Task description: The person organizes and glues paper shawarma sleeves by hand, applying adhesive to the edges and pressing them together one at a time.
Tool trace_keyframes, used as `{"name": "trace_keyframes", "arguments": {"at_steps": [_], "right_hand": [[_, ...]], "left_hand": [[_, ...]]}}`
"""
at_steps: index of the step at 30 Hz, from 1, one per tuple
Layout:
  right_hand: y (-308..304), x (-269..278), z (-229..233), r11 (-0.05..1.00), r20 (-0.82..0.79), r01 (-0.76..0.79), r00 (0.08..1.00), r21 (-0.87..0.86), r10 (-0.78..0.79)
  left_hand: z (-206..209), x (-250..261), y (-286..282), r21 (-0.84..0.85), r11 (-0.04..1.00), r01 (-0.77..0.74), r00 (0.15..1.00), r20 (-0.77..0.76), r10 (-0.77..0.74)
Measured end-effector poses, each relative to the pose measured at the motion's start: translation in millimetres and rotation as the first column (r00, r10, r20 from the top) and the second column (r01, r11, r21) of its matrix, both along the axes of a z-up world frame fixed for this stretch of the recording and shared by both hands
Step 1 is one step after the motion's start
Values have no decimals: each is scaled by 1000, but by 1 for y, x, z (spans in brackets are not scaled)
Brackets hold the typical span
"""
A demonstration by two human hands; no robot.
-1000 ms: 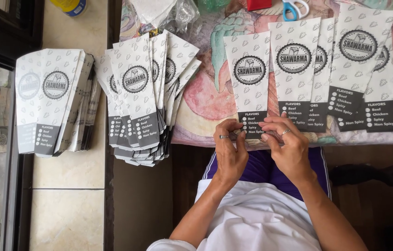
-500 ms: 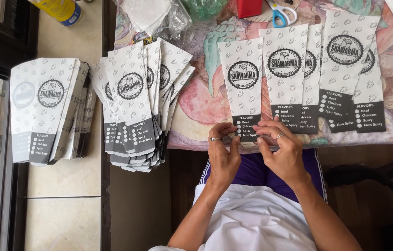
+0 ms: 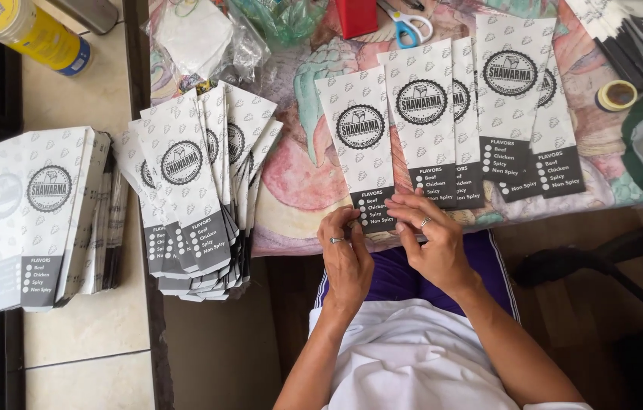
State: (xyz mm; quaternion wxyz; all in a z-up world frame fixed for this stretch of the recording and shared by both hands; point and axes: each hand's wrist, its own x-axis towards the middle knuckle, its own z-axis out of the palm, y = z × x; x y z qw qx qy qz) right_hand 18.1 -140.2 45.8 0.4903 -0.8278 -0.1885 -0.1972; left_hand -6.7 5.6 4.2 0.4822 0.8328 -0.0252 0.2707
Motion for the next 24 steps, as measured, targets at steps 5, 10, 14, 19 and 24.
{"name": "trace_keyframes", "arguments": {"at_steps": [5, 10, 14, 19, 24], "right_hand": [[-4, -2, 7, 996, 44, -46, 998, 78, 43], [-36, -7, 0, 983, 83, -49, 996, 176, 35], [-81, -12, -11, 997, 262, 78, 962, 21, -81], [-94, -15, -29, 958, 460, 207, 883, -196, -97], [-104, -10, -24, 942, 545, 258, 832, -217, -102]], "left_hand": [[0, -2, 4, 85, 995, 44, 993, 107, -53], [-8, -7, 9, 191, 979, 66, 958, 263, -116], [-42, -13, 23, 395, 918, -33, 939, 326, -106], [-27, -8, 37, 463, 880, -106, 918, 385, -92], [-24, -8, 5, 442, 897, -13, 860, 462, -215]]}}
